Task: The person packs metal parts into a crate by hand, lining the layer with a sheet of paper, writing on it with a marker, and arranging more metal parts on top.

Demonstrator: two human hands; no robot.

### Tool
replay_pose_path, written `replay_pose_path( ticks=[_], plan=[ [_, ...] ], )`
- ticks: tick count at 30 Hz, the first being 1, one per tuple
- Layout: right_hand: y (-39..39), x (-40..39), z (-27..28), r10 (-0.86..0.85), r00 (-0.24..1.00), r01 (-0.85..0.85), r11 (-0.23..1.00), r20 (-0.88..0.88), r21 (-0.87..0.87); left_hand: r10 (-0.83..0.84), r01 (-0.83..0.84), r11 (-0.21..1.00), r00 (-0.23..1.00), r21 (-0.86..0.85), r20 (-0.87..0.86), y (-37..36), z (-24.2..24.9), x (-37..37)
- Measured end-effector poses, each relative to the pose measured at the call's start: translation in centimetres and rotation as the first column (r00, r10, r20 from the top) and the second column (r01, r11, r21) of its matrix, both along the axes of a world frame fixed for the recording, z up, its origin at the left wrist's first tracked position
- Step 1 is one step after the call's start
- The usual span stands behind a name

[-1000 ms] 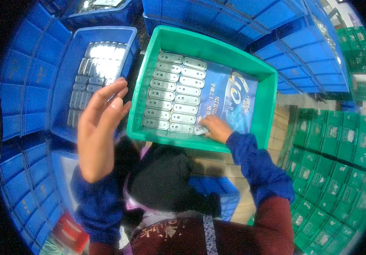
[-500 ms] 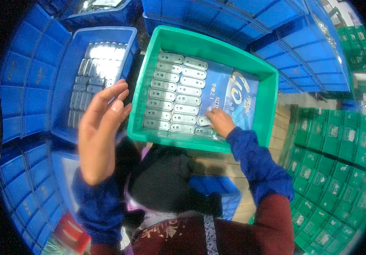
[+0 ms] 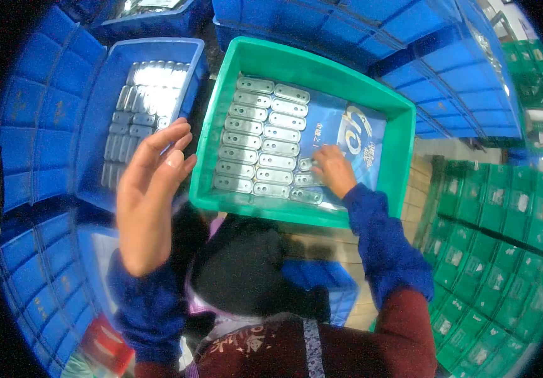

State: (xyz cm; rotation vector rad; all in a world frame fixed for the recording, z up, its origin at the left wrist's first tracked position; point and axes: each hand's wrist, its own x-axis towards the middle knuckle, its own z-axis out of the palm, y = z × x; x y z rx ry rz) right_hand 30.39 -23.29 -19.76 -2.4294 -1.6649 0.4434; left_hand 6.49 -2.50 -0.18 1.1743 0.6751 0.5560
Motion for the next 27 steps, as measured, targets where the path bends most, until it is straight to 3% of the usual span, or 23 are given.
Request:
replay_pose_path(
  ticks=[2,3,5,6,13,17,21,27],
  plan=[
    [-0.4,-1.2,-0.5,0.104,0.968,-0.131,0.986,-0.230,-0.106,0.002,-0.002,1.000,1.000,-0.013,0.000,-0.1,-0.1,0.0],
    [-0.5,-1.9,-0.4,0.181,0.935,-0.207,0.977,-0.305,-0.054,-0.007,0.007,1.000,1.000,-0.001,-0.003,-0.1,-0.1,0.1],
    [-0.7,-3.0,-1.3,0.207,0.909,-0.220,0.975,-0.363,0.005,-0.018,0.018,1.000,1.000,0.025,0.003,-0.1,-0.3,0.2],
    [-0.2,-3.1,-0.7,0.172,0.906,-0.207,0.977,-0.387,-0.050,-0.020,0.020,0.999,1.000,0.025,0.003,-0.2,-0.3,0.3],
    [0.1,-2.7,-0.7,0.261,0.913,-0.300,0.951,-0.313,-0.080,-0.017,0.017,1.000,1.000,-0.011,0.004,-0.1,0.0,0.2],
    [0.3,-2.2,-1.6,0.157,0.895,-0.143,0.988,-0.418,0.063,-0.032,0.032,0.999,0.999,-0.002,0.009,-0.2,-0.2,0.2],
    [-1.5,-1.0,-1.6,0.179,0.973,-0.195,0.975,-0.146,-0.105,-0.025,0.025,1.000,1.000,-0.005,0.007,-0.1,-0.2,-0.1],
    [-1.9,-1.6,-2.0,0.127,0.949,-0.157,0.984,-0.288,-0.083,-0.034,0.034,0.999,0.999,0.015,0.001,-0.2,-0.1,0.1]
  ],
)
